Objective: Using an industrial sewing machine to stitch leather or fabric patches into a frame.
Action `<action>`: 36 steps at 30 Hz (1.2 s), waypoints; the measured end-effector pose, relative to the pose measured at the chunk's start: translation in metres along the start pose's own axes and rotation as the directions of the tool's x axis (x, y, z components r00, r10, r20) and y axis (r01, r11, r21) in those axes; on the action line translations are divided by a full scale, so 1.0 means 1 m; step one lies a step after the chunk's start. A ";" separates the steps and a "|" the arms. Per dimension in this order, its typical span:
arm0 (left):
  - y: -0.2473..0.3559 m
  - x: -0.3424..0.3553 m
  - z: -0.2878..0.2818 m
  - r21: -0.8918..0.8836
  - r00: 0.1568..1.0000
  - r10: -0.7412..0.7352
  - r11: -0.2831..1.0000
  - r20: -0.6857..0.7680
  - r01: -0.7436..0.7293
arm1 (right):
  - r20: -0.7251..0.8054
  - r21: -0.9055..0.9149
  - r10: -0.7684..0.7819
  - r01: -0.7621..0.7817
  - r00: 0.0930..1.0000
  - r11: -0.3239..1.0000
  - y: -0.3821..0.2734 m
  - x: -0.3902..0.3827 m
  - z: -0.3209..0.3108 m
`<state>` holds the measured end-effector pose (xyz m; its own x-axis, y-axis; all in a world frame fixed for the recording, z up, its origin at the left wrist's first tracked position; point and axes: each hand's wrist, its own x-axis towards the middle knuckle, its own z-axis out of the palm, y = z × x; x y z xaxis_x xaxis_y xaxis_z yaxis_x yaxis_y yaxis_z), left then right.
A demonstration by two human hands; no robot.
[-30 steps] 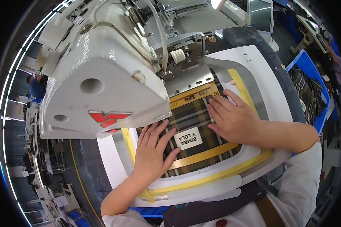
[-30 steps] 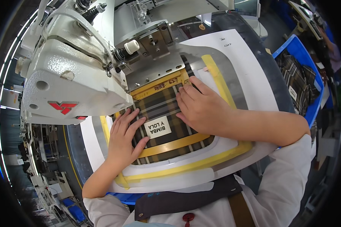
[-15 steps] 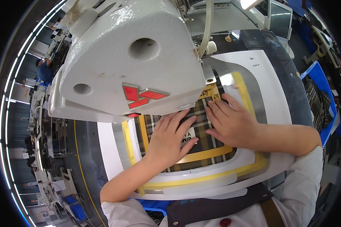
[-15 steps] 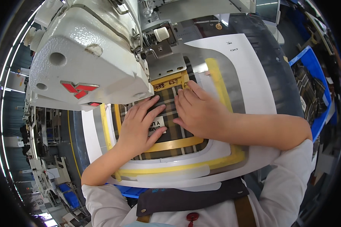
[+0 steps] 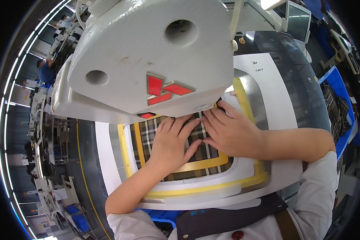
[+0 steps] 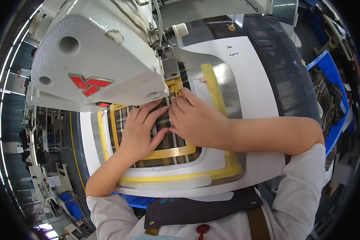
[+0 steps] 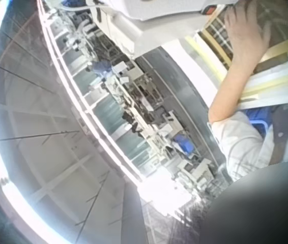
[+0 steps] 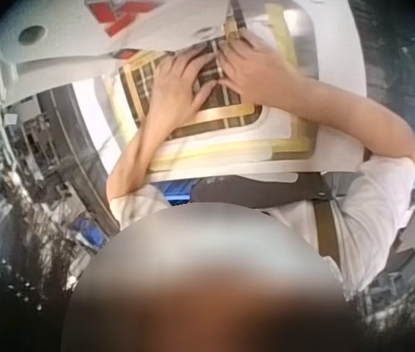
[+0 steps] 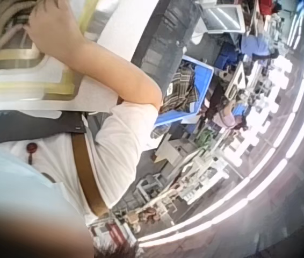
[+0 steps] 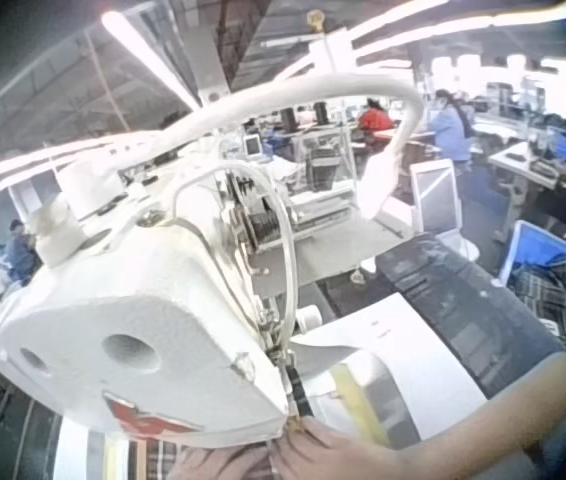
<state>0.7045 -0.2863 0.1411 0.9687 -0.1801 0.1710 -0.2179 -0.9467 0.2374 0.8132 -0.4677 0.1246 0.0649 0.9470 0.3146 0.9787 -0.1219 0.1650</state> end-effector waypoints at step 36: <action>-0.011 -0.045 -0.037 -0.197 0.958 0.075 0.980 0.276 -0.020 | -0.091 0.213 -0.209 0.224 0.974 0.951 -0.035 -0.015 -0.014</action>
<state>0.6589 -0.2583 0.1660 0.9447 -0.3174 -0.0825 -0.2564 -0.8715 0.4181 0.7757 -0.4814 0.1272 -0.1590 0.9205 0.3569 0.9868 0.1593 0.0287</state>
